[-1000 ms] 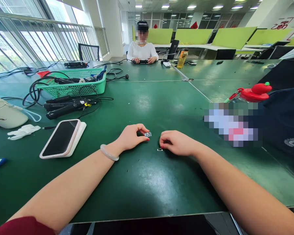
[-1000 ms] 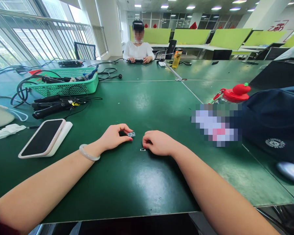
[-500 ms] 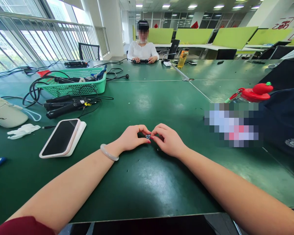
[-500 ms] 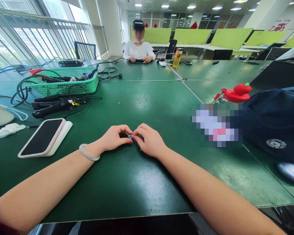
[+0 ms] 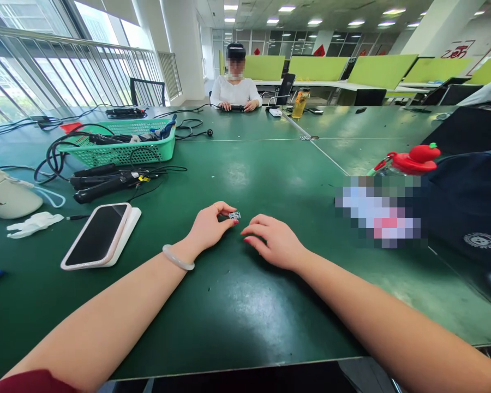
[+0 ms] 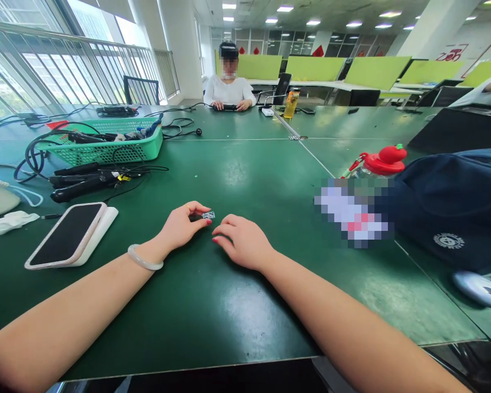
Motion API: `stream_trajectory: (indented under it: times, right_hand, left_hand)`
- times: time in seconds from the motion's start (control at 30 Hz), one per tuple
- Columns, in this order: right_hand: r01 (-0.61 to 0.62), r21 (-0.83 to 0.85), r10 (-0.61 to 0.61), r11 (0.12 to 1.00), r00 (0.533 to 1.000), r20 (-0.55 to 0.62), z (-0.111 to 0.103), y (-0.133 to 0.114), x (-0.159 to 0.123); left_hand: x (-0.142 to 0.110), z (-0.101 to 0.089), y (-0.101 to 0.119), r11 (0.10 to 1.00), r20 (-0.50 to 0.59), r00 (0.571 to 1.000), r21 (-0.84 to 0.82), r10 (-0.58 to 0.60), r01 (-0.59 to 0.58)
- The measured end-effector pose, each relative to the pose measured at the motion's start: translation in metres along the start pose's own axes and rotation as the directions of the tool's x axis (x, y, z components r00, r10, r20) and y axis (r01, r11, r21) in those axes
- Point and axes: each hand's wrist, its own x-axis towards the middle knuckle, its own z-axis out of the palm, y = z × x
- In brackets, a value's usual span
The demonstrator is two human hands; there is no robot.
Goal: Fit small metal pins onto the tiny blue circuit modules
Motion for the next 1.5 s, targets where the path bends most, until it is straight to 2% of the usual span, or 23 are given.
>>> stream_trajectory:
  times: [0.07,0.13,0.27,0.53,0.67,0.8,0.9,1.1,1.5]
  right_hand:
    - [0.111,-0.105,-0.103,0.988,0.992,0.079,0.004,-0.008,0.000]
    - [0.174,-0.188,-0.149,0.967,0.979,0.139,0.010,-0.015,0.002]
    - [0.163,-0.261,-0.129,0.951,0.981,0.143,0.019,-0.018,0.006]
    - [0.180,-0.197,-0.161,0.964,0.981,0.112,0.018,-0.007,0.006]
    - [0.141,-0.145,-0.139,0.979,0.990,0.024,0.015,-0.004,0.006]
    - [0.010,0.030,-0.005,1.000,0.986,-0.167,0.009,0.001,0.005]
    - [-0.058,0.137,0.093,0.989,0.960,-0.265,0.004,0.004,0.004]
    - [0.033,0.238,0.054,0.971,0.936,-0.349,0.000,0.003,0.001]
    - [0.138,0.253,-0.036,0.958,0.928,-0.372,0.000,0.001,0.001]
  left_hand:
    - [0.003,0.000,-0.006,0.999,-0.058,0.998,-0.039,-0.035,0.032]
    - [0.005,0.000,-0.009,0.996,-0.094,0.994,-0.071,-0.061,0.054]
    - [0.004,-0.001,-0.008,0.996,-0.085,0.994,-0.056,-0.067,0.063]
    - [0.000,0.000,0.000,1.000,-0.021,1.000,-0.006,0.006,-0.006]
    - [0.000,0.000,0.000,1.000,0.016,1.000,-0.012,0.013,-0.012]
    - [-0.001,0.000,0.003,0.997,0.058,0.998,-0.072,0.033,-0.028]
    - [-0.004,0.002,0.010,0.977,0.125,0.990,-0.213,0.062,-0.034]
    - [-0.011,0.007,0.021,0.885,0.205,0.977,-0.463,0.052,0.050]
    - [-0.010,0.005,0.019,0.786,0.298,0.954,-0.595,0.020,0.169]
